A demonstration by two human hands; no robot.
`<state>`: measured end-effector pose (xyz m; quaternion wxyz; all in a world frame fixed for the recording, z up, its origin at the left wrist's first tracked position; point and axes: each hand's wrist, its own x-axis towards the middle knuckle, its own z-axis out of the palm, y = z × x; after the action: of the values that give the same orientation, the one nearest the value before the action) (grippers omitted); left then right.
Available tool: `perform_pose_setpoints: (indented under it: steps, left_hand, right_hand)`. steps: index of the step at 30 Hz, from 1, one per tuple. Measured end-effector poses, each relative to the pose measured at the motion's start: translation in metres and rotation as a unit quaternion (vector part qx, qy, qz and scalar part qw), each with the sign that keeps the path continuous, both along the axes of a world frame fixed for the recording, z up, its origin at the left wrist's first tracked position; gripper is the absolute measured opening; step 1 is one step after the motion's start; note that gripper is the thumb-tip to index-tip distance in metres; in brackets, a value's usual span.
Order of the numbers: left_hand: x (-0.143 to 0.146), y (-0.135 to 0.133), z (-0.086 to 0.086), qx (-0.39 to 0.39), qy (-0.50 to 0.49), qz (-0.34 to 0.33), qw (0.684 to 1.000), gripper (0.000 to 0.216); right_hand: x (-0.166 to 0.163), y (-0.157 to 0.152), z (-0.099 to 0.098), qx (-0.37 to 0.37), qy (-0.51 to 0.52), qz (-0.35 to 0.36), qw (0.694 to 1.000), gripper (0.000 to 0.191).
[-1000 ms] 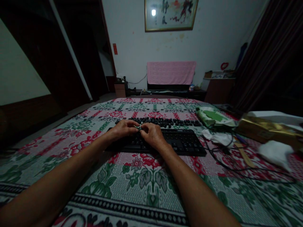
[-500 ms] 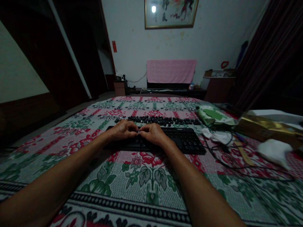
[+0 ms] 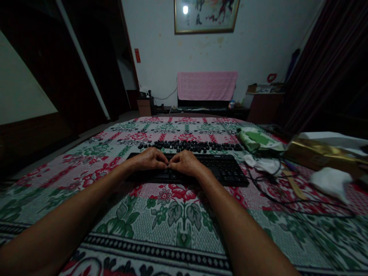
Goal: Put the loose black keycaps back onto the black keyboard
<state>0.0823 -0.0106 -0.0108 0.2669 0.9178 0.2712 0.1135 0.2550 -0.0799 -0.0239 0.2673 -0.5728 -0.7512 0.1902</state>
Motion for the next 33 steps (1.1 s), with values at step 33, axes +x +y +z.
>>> perform_pose_setpoints:
  steps: [33]
  left_hand:
    - [0.012, 0.003, -0.008, -0.031, -0.002, 0.084, 0.996, 0.026]
  right_hand:
    - [-0.006, 0.002, -0.001, 0.001, -0.021, -0.036, 0.999, 0.023]
